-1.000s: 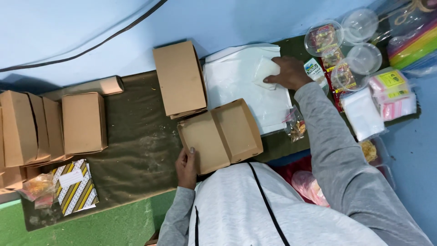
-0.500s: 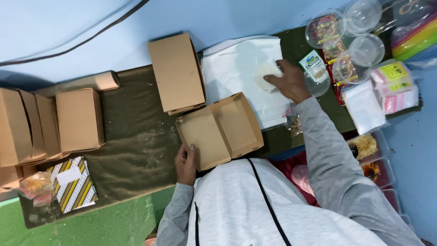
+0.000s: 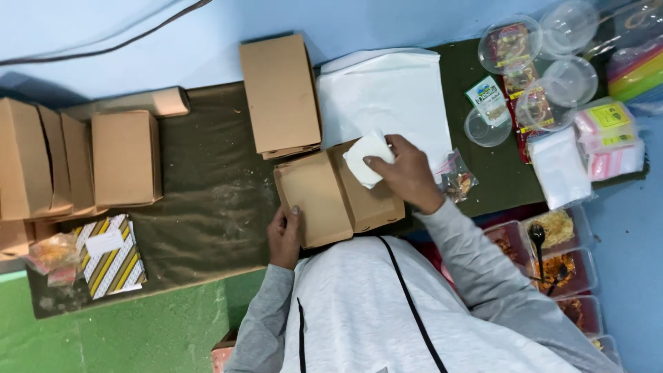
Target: Wrapping small containers in paper and placing them into cardboard boxes
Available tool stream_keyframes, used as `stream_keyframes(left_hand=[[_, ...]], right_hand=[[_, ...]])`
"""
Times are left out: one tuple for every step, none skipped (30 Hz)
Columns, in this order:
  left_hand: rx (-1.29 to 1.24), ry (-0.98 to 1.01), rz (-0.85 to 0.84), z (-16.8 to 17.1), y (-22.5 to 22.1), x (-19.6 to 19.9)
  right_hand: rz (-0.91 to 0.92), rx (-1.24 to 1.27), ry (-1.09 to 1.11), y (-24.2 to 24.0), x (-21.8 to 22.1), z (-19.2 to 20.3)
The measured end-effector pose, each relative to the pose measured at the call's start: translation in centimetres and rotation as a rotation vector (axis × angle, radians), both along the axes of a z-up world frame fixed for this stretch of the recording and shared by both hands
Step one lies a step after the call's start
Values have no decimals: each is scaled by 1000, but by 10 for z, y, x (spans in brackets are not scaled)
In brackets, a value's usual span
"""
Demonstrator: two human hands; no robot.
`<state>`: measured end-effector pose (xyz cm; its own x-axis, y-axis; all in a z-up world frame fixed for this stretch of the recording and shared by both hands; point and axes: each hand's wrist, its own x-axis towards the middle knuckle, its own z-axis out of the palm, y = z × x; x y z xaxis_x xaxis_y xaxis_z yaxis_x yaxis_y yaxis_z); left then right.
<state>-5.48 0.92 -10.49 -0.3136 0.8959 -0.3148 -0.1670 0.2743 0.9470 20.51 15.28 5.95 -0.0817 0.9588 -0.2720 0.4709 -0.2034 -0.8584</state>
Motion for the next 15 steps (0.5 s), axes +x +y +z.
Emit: stream_keyframes(left_hand=[[15,12,7,-5,0,-1],[15,13,18,4,0,-1],[15,7,14,12,1,0],[16,2,10,21,1,2],[19,0,7,13,0,1],[18,-9,10,4,-1,0],[16,-17,11,-3,-1,-1],[19,-18,6,-2,-1,-1],[24,-13,-2,-2,-1,-1],[30,-9,-9,-1,-1,-2],[27,-8,-4,1,-1,-1],[35,-16,-1,4,-1,-1],[44,-24,-4,6,1,0],[42,-25,-5,-1,-2,0],[40,-15,6,-7,-2,-1]], right_hand=[[-18,-47,-69,-3,-6,-9],[-7,-47,-69,-6,-13,-11],[-27,-109,-85,-11,-19,-13],[-48,-171,-101,-15,-25,-15],[-51,-167,-102,-18,-30,-20],[-55,-185,-61,-19,-34,-26],[-60,-203,-18,-22,-39,-31],[-65,-200,-18,-26,-40,-22],[32,-53,-166,-29,-42,-14],[128,94,-313,-33,-45,-5],[134,92,-312,-37,-43,-8],[186,202,-472,-41,-41,-10],[232,313,-633,-45,-37,-12],[232,311,-634,-47,-35,-8],[330,318,-679,-48,-33,-2]])
